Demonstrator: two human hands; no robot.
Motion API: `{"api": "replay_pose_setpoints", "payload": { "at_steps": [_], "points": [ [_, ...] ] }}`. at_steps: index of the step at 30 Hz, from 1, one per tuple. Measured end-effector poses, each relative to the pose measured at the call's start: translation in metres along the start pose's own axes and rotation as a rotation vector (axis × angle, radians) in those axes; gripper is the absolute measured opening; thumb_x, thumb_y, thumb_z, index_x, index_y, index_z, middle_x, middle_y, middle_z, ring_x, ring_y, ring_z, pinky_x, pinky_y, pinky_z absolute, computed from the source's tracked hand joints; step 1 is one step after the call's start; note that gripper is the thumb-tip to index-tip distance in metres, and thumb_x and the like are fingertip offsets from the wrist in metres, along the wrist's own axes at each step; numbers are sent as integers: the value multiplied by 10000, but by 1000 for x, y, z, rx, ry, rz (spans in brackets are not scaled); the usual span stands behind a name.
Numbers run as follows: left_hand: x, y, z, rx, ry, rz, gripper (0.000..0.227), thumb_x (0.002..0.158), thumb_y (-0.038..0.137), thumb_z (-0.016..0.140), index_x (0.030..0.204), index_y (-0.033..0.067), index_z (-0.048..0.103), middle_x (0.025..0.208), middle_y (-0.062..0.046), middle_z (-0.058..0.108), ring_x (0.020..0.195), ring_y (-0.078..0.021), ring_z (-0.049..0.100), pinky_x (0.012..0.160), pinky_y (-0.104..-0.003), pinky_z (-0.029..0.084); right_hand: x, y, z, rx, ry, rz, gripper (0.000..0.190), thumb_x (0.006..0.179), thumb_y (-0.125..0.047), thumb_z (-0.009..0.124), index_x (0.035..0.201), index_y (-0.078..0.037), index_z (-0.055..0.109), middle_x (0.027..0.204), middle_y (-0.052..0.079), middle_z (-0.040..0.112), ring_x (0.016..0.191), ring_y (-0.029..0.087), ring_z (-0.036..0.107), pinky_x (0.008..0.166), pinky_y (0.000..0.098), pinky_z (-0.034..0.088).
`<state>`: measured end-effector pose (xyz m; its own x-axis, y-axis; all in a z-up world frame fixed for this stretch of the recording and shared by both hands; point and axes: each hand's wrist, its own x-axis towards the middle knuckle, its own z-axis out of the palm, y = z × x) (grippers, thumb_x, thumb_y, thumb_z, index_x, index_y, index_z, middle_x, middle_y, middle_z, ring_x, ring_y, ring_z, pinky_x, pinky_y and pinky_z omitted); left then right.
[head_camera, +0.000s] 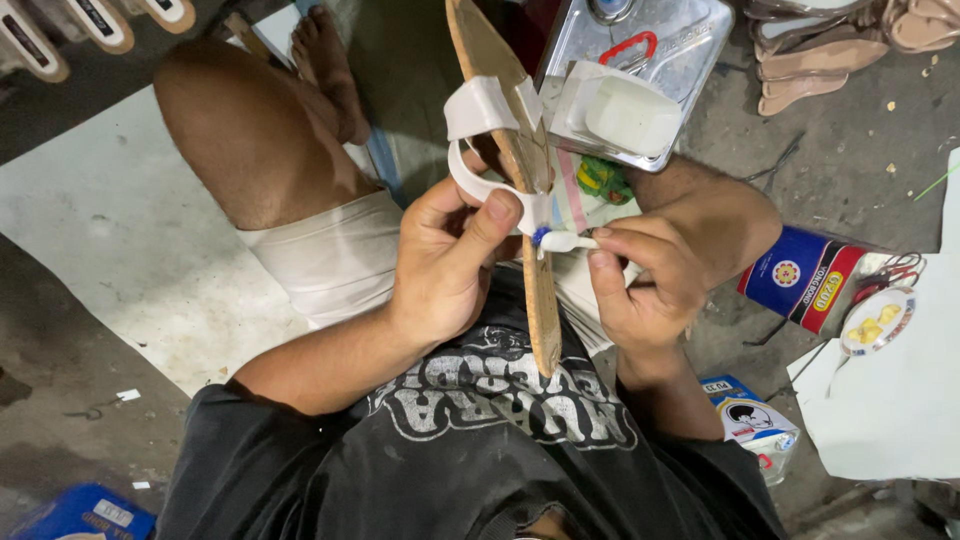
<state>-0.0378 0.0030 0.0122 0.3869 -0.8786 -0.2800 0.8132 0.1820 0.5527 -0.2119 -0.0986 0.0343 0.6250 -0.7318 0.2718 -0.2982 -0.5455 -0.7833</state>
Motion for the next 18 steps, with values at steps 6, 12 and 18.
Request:
{"api": "replay_pose_setpoints", "payload": {
  "at_steps": [6,12,18],
  "points": [
    [3,-1,-3,-76,8,-21,265,1071,234,640,1214,11,628,1089,-68,686,980,-163,705,854,-331,608,-8,6,4,118,-48,-15,145,937,17,720,1068,-4,660,1013,153,707,857,217,680,685,272,524],
    [6,-1,-5,-77,-8,7,259,1141,225,626,1213,-23,620,1083,-103,673,944,-156,661,843,-334,562,-16,5,-5,124,-101,-77,145,901,10,718,1029,-15,655,999,154,699,882,227,665,735,288,529],
    [13,6,-4,-160,-19,-21,265,1118,229,622,1244,-4,630,1135,-99,690,960,-146,675,925,-384,622,-19,-8,-18,240,-100,99,136,944,-31,676,1075,-15,645,1013,126,705,887,179,660,791,271,535]
  ]
}}
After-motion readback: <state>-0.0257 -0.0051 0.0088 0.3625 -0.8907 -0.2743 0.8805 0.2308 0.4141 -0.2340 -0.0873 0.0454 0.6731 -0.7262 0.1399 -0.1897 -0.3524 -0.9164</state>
